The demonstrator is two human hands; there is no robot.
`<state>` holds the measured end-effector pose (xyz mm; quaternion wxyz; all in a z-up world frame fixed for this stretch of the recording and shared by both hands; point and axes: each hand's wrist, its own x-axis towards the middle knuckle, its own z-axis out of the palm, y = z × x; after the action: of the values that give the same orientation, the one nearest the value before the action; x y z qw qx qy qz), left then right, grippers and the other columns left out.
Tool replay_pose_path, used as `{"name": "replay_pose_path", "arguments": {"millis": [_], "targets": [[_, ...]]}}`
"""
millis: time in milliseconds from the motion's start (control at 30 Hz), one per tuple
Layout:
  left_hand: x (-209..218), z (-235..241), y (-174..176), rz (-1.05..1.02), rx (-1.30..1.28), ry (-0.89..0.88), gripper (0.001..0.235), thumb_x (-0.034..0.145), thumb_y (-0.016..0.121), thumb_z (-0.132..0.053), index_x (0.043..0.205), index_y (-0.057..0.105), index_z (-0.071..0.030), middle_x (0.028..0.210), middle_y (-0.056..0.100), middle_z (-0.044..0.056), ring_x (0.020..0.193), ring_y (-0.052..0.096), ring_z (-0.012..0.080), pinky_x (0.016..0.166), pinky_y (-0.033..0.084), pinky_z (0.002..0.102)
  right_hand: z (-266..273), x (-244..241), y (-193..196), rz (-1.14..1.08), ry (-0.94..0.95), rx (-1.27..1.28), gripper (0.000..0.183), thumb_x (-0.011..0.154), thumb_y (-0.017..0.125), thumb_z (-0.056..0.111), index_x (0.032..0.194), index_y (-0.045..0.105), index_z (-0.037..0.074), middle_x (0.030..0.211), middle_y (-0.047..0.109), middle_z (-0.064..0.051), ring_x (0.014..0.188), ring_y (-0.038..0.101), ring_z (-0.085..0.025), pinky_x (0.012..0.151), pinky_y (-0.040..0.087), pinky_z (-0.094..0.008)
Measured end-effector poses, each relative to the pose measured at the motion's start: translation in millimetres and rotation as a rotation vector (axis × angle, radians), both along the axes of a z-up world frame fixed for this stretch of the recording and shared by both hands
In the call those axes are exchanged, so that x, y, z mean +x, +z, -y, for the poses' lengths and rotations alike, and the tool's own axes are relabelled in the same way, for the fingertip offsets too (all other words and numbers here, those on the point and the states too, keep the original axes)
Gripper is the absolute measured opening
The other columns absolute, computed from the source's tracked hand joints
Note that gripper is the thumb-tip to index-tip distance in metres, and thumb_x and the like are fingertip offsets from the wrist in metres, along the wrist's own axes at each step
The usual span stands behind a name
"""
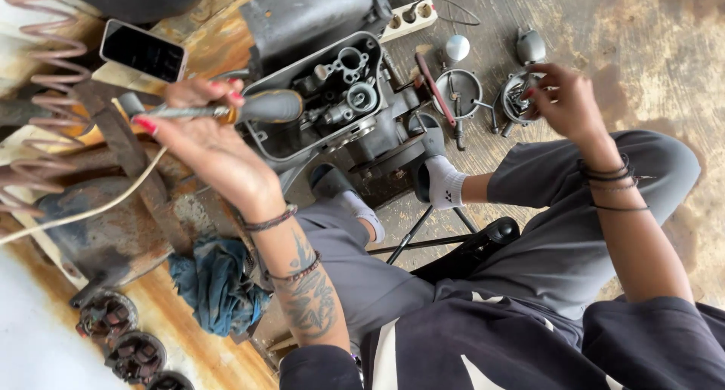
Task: Repairing internal components of a motorcycle engine using a screwdriver and wrench
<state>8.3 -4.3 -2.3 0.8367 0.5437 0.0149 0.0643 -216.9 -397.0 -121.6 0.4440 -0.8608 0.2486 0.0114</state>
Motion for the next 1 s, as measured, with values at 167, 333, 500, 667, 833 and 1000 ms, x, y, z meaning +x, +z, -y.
{"name": "replay_pose_path", "arguments": {"millis": [167,333,500,667,833,1000], "targets": [[-5.8,2.3,9.8,0.143,0.027,-0.06,0.061,0.093,0.04,-0.067,0.091,0.062,-0.01,0.085,0.061,0.006,0.077,0.062,0.0189,0.088,0.055,0.035,-64.0,18.9,46.2,-0.184,0.456,-0.345,0.039,0.1,0.064,0.023,0.137,0.06,0.013,0.092,0.078,-0.008,0.072,0.072,-0.027,0.063,0.053,-0.042],[-4.6,-3.3,1.1,0.132,-0.027,-0.079,0.061,0.091,0.044,-0.07,0.092,0.064,-0.012,0.089,0.069,0.006,0.084,0.069,0.0188,0.086,0.054,0.032,-107.9,34.1,125.8,-0.013,0.676,-0.446,0.027,0.096,0.07,0.023,0.12,0.069,0.012,0.087,0.077,-0.008,0.076,0.074,-0.027,0.069,0.052,-0.042],[-1.8,0.7,-13.1,0.166,-0.112,-0.031,0.062,0.099,0.038,-0.062,0.101,0.067,-0.007,0.096,0.072,0.01,0.091,0.071,0.0204,0.089,0.055,0.032,-126.0,49.1,210.2,0.465,0.576,-0.308,0.015,0.099,0.075,-0.013,0.114,0.071,-0.012,0.101,0.073,-0.023,0.076,0.072,-0.025,0.068,0.062,-0.03],[-13.4,2.5,-22.3,0.194,-0.031,0.042,0.06,0.105,0.037,-0.061,0.125,0.063,-0.01,0.123,0.068,0.01,0.117,0.066,0.0214,0.103,0.052,0.039,-126.0,60.5,193.5,0.444,0.509,-0.258,0.018,0.101,0.072,-0.011,0.119,0.071,-0.009,0.102,0.074,-0.02,0.071,0.067,-0.021,0.064,0.056,-0.03],[-38.8,-3.7,-13.0,0.195,0.188,0.31,0.056,0.107,0.044,-0.044,0.152,0.043,-0.01,0.163,0.036,0.018,0.146,0.048,0.0332,0.116,0.052,0.051,-125.3,67.8,140.2,0.326,0.399,-0.234,0.023,0.099,0.072,-0.005,0.122,0.068,-0.004,0.105,0.078,-0.02,0.078,0.078,-0.025,0.068,0.066,-0.031],[-58.5,3.4,3.7,0.861,0.478,0.518,0.025,0.1,0.058,-0.019,0.11,0.059,0.004,0.113,0.057,0.021,0.106,0.06,0.0361,0.103,0.046,0.048,-139.0,82.9,108.5,0.386,0.274,-0.266,0.016,0.092,0.077,0.007,0.107,0.076,0.009,0.079,0.075,-0.01,0.06,0.069,-0.029,0.06,0.053,-0.038]]}}
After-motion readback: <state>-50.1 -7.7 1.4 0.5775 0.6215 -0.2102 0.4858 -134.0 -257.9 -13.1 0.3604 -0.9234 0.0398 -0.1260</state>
